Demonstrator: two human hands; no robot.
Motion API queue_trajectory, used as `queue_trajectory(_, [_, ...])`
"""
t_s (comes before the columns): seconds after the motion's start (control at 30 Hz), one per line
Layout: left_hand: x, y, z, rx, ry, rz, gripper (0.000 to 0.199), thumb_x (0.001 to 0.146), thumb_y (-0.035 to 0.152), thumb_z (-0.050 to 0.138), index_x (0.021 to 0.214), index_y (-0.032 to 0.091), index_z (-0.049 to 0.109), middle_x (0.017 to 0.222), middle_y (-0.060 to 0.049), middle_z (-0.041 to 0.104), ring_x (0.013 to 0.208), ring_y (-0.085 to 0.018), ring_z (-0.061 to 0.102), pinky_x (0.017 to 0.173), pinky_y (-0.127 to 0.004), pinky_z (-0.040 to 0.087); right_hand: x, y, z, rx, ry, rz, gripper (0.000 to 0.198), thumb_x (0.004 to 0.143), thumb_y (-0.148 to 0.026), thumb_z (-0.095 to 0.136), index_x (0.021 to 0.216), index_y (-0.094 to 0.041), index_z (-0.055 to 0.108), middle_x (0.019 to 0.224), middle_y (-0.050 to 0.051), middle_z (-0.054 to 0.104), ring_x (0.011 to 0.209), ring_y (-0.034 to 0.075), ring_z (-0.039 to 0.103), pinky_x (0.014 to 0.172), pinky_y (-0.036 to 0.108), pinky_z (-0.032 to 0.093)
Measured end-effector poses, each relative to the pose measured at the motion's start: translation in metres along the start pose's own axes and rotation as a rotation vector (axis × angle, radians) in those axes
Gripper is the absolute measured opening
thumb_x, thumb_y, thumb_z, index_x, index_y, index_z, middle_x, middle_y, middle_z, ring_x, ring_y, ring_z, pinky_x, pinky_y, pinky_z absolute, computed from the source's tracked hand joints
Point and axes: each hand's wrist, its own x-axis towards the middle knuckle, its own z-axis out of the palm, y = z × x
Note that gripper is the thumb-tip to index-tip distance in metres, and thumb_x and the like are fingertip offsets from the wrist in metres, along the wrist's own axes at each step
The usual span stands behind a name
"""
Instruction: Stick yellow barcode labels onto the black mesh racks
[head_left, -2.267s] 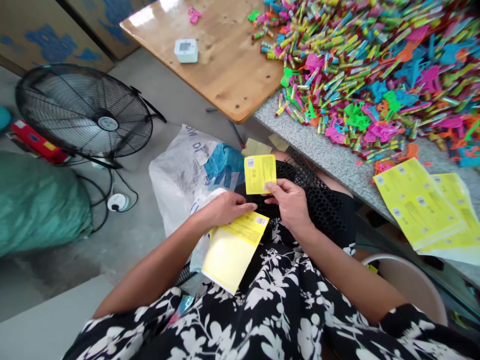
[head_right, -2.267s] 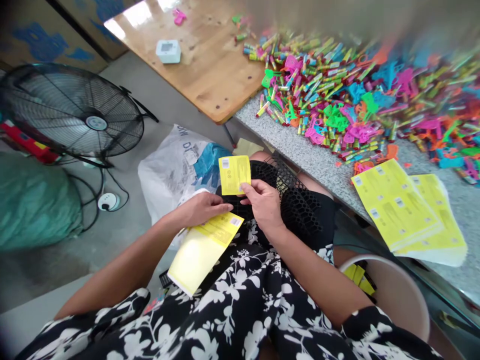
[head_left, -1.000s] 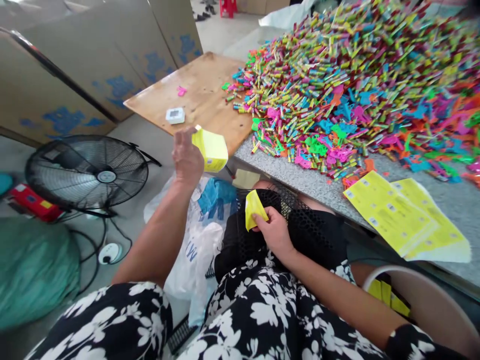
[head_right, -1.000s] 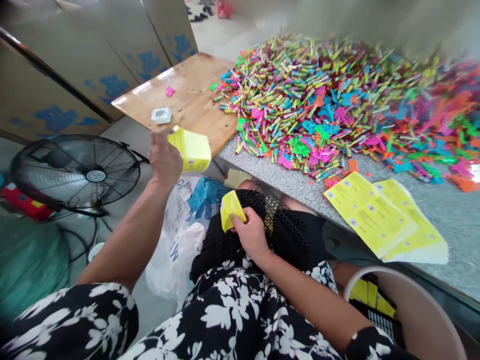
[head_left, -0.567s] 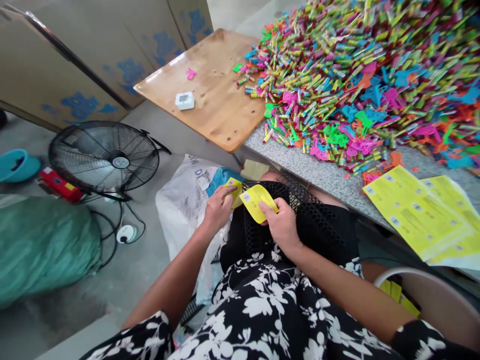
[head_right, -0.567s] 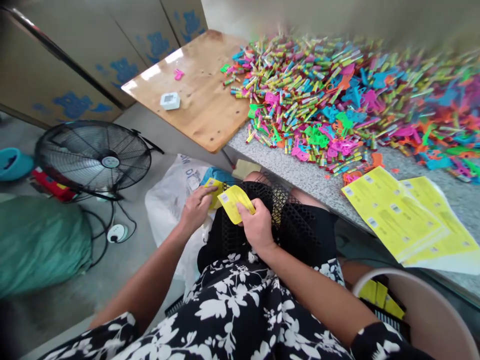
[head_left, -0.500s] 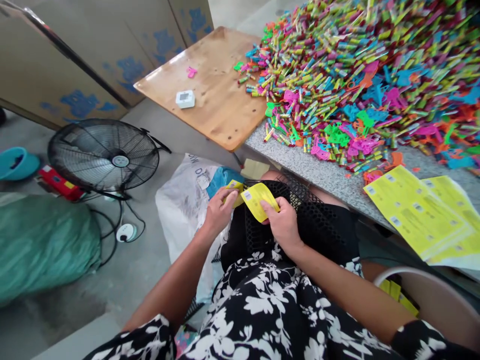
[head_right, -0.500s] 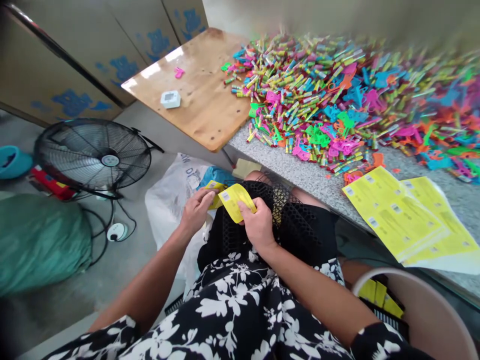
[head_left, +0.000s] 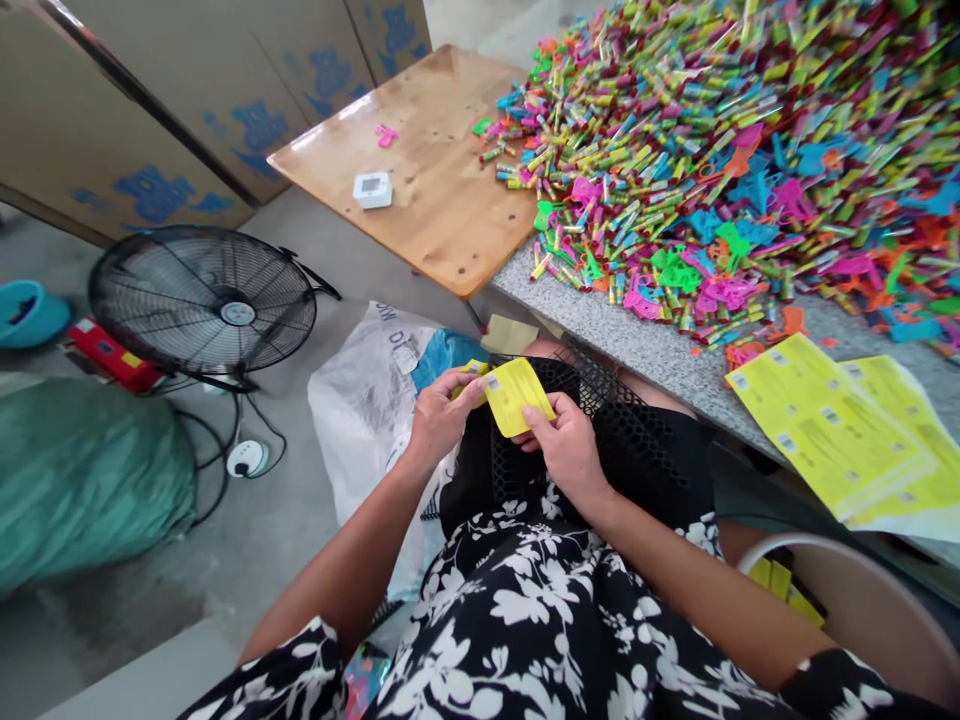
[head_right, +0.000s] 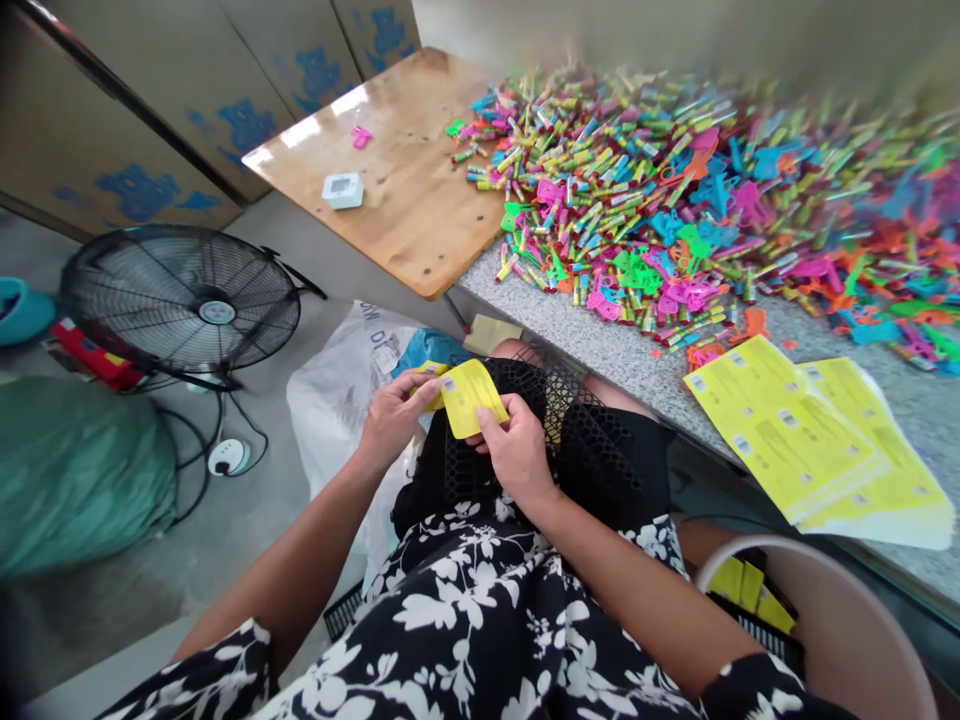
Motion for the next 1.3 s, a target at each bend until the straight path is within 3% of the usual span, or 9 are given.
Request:
queue_trajectory(0.2, [0.014,0.003,-0.005,0.006,-0.051,0.000,0.034,0.086,0.052,0.075,0.093,0.019,0.079,0.111,-0.008,0.078,0.104,-0.024,0.070,0.091,-0.034,0.054,-0.005,-0.004,-0.002,-0.121,-0.002,-0.016,0.040,0.094,-0.058,0.070,0.100,-0.019,0.066,0.075,0.004,0.077,0.058,0.016,0.071,0.044,0.021,0.049])
queue_trajectory(0.33, [0.023,0.004,-0.006,0.020,-0.095,0.059,0.033,0.086,0.050,0.077,0.096,0.019,0.080,0.112,-0.008,0.078,0.106,-0.024,0.070,0.098,-0.034,0.052,-0.006,-0.001,-0.002,-0.087,0.023,-0.005,0.040,0.093,-0.055,0.072,0.107,-0.018,0.064,0.072,0.002,0.076,0.058,0.016,0.072,0.046,0.021,0.050])
queue_trajectory(0.47, [0.029,0.009,-0.007,0.108,-0.094,0.091,0.037,0.095,0.052,0.065,0.103,0.021,0.082,0.114,-0.007,0.079,0.109,-0.024,0.069,0.101,-0.034,0.050,-0.007,0.007,0.001,0.001,0.035,-0.015,0.041,0.090,-0.055,0.075,0.105,-0.019,0.063,0.086,0.004,0.079,0.067,0.017,0.076,0.051,0.022,0.054])
queue_trajectory(0.57, [0.032,0.013,-0.007,0.168,-0.088,0.045,0.047,0.101,0.057,0.053,0.106,0.021,0.083,0.111,-0.007,0.080,0.104,-0.024,0.069,0.094,-0.033,0.051,-0.007,0.011,0.003,0.064,0.054,-0.009,0.041,0.088,-0.055,0.077,0.103,-0.019,0.062,0.093,0.005,0.080,0.073,0.018,0.078,0.055,0.024,0.059])
queue_trajectory(0.67, [0.036,0.017,-0.006,0.207,-0.119,0.002,0.053,0.097,0.064,0.055,0.106,0.019,0.083,0.103,-0.007,0.080,0.095,-0.025,0.068,0.084,-0.033,0.051,-0.005,0.011,0.003,0.079,0.101,0.019,0.041,0.087,-0.054,0.077,0.103,-0.019,0.061,0.092,0.005,0.080,0.071,0.019,0.079,0.056,0.025,0.061])
queue_trajectory(0.93, [0.043,0.017,-0.005,0.224,-0.234,-0.088,0.069,0.091,0.077,0.054,0.105,0.017,0.083,0.098,-0.008,0.079,0.088,-0.024,0.067,0.073,-0.031,0.049,-0.003,0.001,0.004,0.075,0.145,0.118,0.036,0.084,-0.047,0.077,0.100,-0.019,0.060,0.089,0.006,0.081,0.062,0.020,0.078,0.044,0.022,0.056])
queue_trajectory(1.2, [0.050,0.017,-0.001,0.299,-0.281,-0.153,0.072,0.088,0.083,0.054,0.086,0.017,0.083,0.071,-0.004,0.067,0.065,-0.017,0.050,0.058,-0.028,0.035,-0.003,-0.002,0.006,0.065,0.118,0.166,0.033,0.086,-0.042,0.076,0.102,-0.019,0.059,0.099,0.010,0.082,0.061,0.020,0.079,0.039,0.021,0.052])
queue_trajectory(1.3, [0.051,0.016,-0.002,0.310,-0.360,-0.132,0.068,0.088,0.081,0.057,0.078,0.018,0.080,0.067,-0.002,0.064,0.061,-0.015,0.046,0.055,-0.028,0.032,-0.004,-0.003,0.008,0.073,0.107,0.177,0.032,0.086,-0.040,0.075,0.103,-0.019,0.058,0.098,0.010,0.082,0.062,0.020,0.079,0.039,0.020,0.051])
